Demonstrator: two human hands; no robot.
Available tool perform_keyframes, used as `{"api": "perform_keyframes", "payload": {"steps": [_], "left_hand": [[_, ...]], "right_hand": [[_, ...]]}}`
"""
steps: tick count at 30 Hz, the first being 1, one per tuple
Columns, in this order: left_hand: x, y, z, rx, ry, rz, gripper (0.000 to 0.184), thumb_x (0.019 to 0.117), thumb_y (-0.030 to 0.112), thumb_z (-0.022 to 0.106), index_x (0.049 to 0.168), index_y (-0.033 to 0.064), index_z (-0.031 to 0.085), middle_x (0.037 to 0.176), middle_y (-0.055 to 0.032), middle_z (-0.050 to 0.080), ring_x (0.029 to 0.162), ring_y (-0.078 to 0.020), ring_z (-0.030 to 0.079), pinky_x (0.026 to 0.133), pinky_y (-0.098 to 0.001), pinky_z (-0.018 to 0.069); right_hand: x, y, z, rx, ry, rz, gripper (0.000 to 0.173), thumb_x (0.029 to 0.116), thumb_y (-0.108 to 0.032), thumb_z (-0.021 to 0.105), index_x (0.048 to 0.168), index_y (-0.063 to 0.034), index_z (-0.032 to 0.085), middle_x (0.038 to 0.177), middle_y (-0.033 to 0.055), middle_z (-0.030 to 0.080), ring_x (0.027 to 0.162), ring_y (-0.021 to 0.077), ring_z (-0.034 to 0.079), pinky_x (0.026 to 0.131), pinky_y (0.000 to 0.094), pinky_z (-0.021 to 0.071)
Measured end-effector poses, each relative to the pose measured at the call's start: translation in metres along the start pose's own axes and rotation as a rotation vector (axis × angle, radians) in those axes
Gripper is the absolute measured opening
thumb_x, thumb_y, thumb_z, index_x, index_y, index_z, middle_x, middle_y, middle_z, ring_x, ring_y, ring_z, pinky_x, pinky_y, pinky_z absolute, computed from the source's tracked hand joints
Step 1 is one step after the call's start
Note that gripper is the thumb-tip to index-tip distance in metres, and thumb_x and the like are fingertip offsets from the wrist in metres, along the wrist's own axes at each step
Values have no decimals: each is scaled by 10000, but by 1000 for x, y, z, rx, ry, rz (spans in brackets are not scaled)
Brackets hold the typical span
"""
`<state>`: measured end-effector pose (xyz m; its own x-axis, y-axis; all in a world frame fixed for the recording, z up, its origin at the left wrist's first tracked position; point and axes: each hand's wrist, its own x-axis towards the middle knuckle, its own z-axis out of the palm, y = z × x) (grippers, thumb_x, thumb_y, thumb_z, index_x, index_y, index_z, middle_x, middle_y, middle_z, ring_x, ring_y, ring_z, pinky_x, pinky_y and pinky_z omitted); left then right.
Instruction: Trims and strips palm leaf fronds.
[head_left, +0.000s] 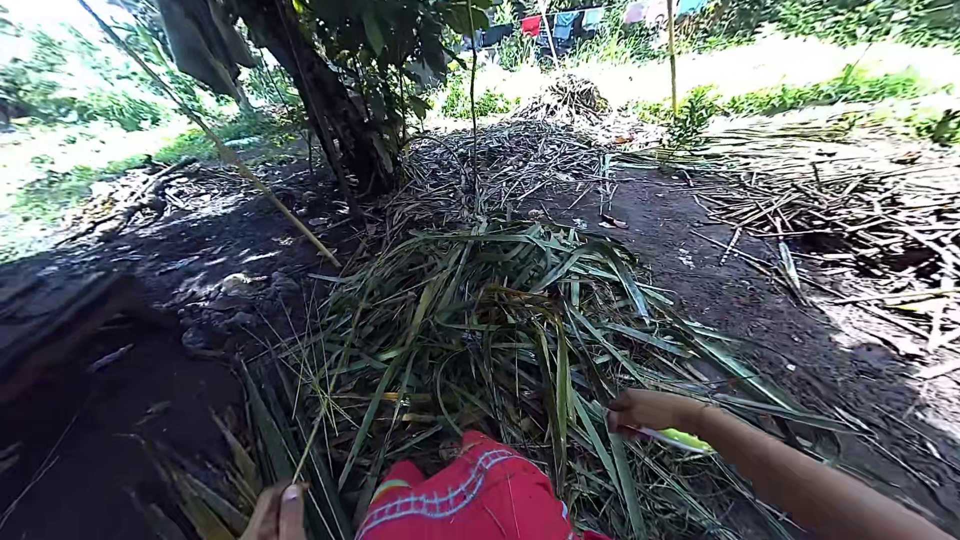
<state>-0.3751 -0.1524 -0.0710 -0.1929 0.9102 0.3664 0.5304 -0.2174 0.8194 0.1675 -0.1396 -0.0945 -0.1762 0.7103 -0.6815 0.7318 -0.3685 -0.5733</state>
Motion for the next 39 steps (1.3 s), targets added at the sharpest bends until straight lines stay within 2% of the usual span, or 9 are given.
{"api": "perform_keyframes", "payload": {"steps": [4, 7, 10, 20, 24, 29, 33, 36, 39], "left_hand": [[3, 75, 50, -211, -26, 72, 226, 1007, 106, 452, 958, -6, 642, 734, 167, 570, 616, 149, 467, 594, -69, 412], [2, 116, 67, -322, -125, 157, 225, 1014, 132, 460, 950, 53, 661, 739, 194, 575, 622, 154, 475, 579, -52, 403], [-5, 141, 72, -381, -206, 238, 219, 1035, 195, 486, 938, 114, 665, 738, 218, 579, 644, 162, 492, 585, -43, 408], [-32, 166, 66, -762, -416, 47, 207, 1029, 270, 532, 891, 245, 685, 679, 233, 513, 581, 143, 429, 525, -48, 336], [-35, 164, 60, -832, -458, 15, 219, 1036, 283, 535, 898, 223, 694, 679, 211, 517, 578, 136, 418, 521, -52, 328], [-41, 155, 42, -712, -441, -25, 244, 1037, 188, 499, 910, 240, 701, 689, 219, 556, 581, 127, 451, 534, -63, 360], [-35, 149, 39, -607, -473, -40, 332, 1025, 59, 420, 905, 230, 678, 693, 239, 578, 585, 129, 474, 541, -69, 383], [-31, 143, 34, -602, -504, -68, 360, 1015, 51, 399, 892, 243, 678, 698, 237, 586, 577, 128, 474, 532, -72, 385], [-31, 130, 17, -619, -517, -113, 351, 1024, 119, 442, 884, 295, 712, 705, 241, 611, 575, 127, 491, 527, -74, 394]], "right_hand": [[-15, -91, 48, 439, 140, -597, 356, 1053, -184, 350, 1230, -71, 638, 720, -119, 549, 630, -13, 521, 639, 187, 469], [-38, -164, 69, 609, 65, -917, 505, 1045, -199, 337, 1507, -22, 435, 719, -150, 532, 612, -25, 505, 618, 174, 469], [-51, -204, 85, 724, -89, -1109, 514, 1062, -206, 379, 1518, 29, 362, 740, -152, 518, 609, -47, 483, 591, 136, 442], [-65, -209, 109, 718, -37, -1237, 443, 1053, -225, 478, 1385, 64, 530, 813, -157, 562, 660, -102, 455, 597, 97, 392], [-63, -198, 82, 815, 164, -1255, 345, 1037, -345, 559, 1290, -147, 684, 699, -170, 579, 628, -79, 514, 601, 122, 442], [-63, -182, 23, 1047, 413, -1153, 362, 1030, -348, 511, 1337, -189, 617, 557, -115, 520, 465, 1, 505, 482, 171, 470], [-65, -182, 42, 1010, 151, -1079, 386, 1008, -399, 561, 1347, -221, 600, 574, -142, 524, 491, -29, 505, 505, 155, 454], [-62, -189, 64, 880, -98, -1077, 379, 1019, -234, 484, 1352, -93, 596, 639, -174, 510, 545, -49, 475, 536, 147, 415], [-58, -181, 40, 936, 101, -1090, 376, 1010, -262, 507, 1328, -115, 644, 597, -148, 534, 510, -49, 486, 517, 136, 426]]}}
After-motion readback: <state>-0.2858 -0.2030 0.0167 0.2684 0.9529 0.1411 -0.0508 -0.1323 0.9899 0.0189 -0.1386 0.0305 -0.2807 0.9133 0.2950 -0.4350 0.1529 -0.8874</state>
